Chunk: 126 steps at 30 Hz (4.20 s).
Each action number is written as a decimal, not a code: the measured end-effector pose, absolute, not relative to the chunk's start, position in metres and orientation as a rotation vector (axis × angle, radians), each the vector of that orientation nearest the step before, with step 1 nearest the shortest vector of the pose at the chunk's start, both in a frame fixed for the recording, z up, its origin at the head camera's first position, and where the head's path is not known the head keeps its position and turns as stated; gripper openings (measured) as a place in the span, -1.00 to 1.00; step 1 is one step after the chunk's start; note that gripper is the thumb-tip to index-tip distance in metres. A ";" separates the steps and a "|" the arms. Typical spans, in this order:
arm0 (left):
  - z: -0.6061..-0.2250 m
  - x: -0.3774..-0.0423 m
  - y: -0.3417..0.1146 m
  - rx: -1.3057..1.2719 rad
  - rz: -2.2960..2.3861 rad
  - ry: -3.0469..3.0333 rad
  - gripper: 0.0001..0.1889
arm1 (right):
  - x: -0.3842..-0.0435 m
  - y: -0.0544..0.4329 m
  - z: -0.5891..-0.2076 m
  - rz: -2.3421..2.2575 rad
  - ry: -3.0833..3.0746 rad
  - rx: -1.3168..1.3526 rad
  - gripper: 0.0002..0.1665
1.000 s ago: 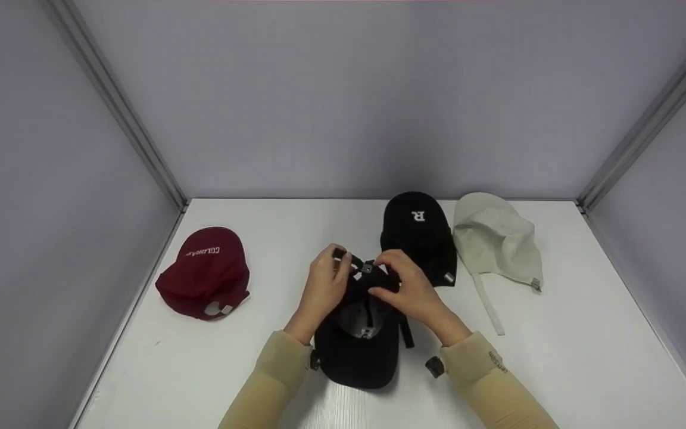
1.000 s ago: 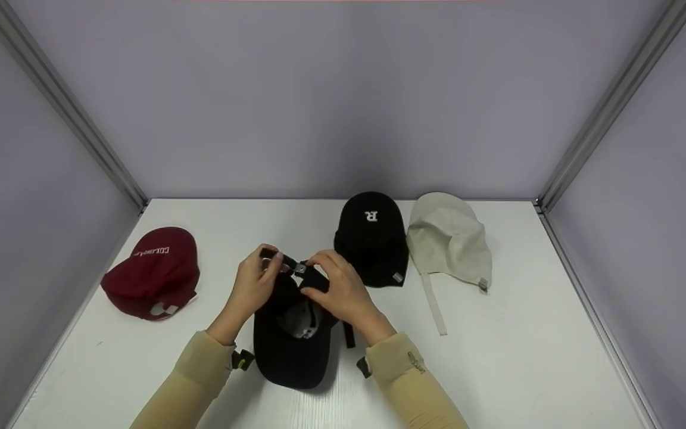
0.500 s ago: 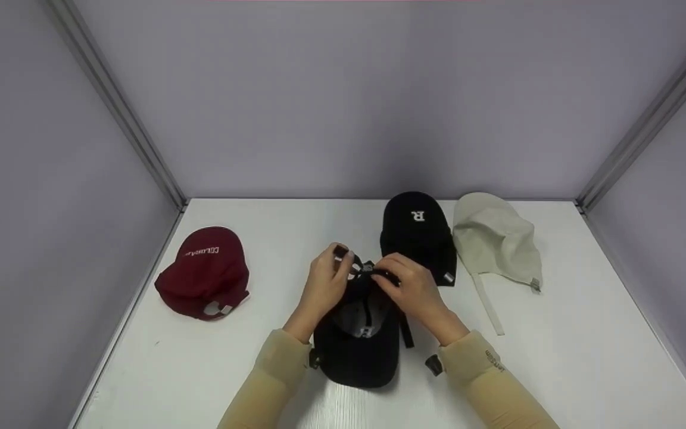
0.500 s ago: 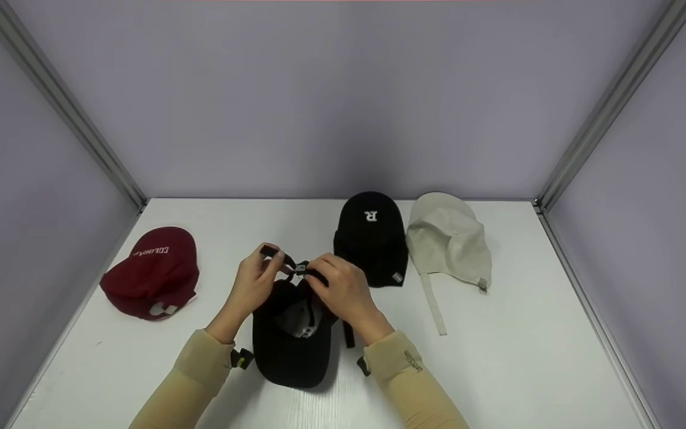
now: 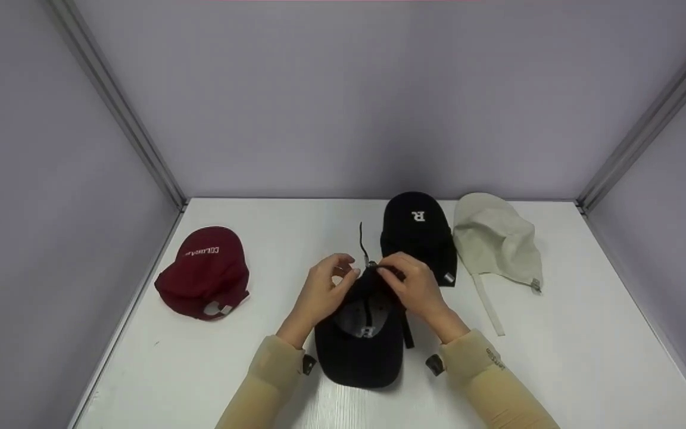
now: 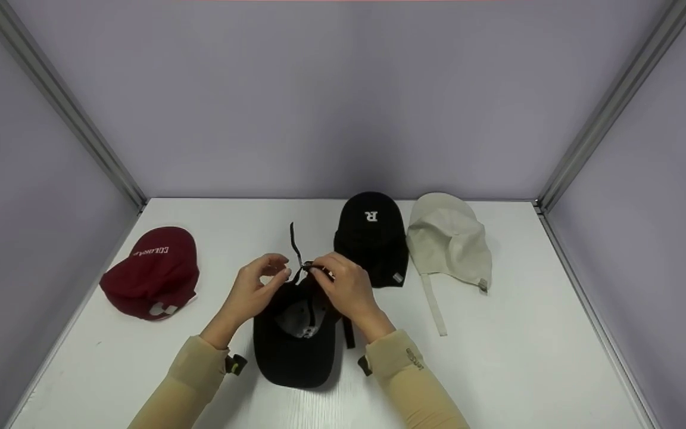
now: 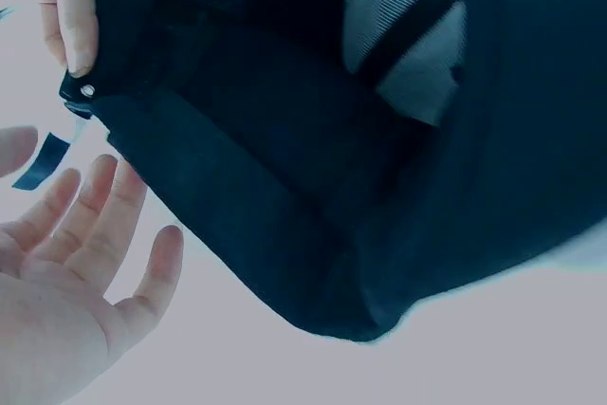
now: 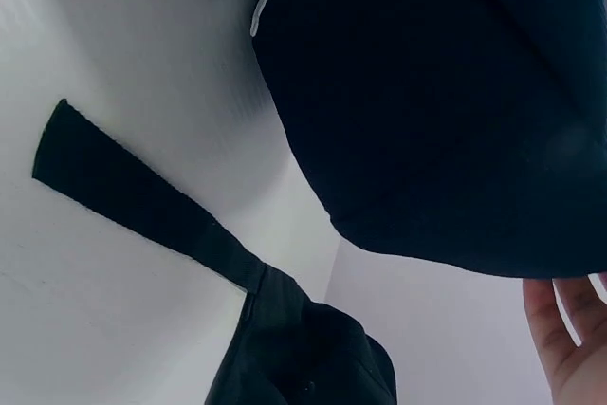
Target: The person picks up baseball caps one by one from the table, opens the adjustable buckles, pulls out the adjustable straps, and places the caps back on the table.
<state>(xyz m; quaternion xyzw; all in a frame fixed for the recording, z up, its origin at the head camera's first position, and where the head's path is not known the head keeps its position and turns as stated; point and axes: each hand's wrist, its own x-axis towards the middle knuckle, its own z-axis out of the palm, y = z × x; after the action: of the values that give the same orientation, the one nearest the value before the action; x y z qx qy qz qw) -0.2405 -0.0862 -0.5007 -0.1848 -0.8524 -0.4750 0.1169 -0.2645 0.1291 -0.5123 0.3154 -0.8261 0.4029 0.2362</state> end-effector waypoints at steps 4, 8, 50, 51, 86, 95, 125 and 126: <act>-0.509 -0.238 -0.088 -0.628 -1.272 -2.522 -0.71 | -0.265 0.130 -0.513 1.133 -2.260 0.859 -0.91; -0.515 -0.237 -0.088 -0.686 -1.190 -2.521 -0.77 | -0.265 0.130 -0.514 1.139 -2.261 0.853 -0.90; -0.518 -0.234 -0.093 -0.757 -1.109 -2.571 -0.86 | -0.265 0.125 -0.524 1.084 -2.278 0.752 -0.94; -0.518 -0.234 -0.093 -0.756 -1.103 -2.570 -0.87 | -0.265 0.124 -0.524 1.072 -2.276 0.743 -0.94; -0.512 -0.236 -0.078 -0.710 -0.828 -2.429 -0.88 | -0.262 0.120 -0.519 1.008 -2.275 0.616 -0.93; -0.513 -0.232 -0.089 -0.710 -0.903 -2.404 -0.91 | -0.263 0.120 -0.519 1.030 -2.292 0.548 -0.93; -0.516 -0.225 -0.107 -0.693 -0.909 -2.393 -0.89 | -0.266 0.117 -0.518 1.184 -2.205 0.384 -0.94; -0.516 -0.225 -0.108 -0.687 -0.911 -2.389 -0.89 | -0.267 0.117 -0.518 1.192 -2.195 0.364 -0.94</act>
<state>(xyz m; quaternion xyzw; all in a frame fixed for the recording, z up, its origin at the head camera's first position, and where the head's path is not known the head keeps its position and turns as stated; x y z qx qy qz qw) -0.2245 -0.1078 -0.5156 -0.2516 -0.8749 -0.3337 0.2448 -0.2672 0.1175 -0.5179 0.1372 -0.8285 0.4499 0.3038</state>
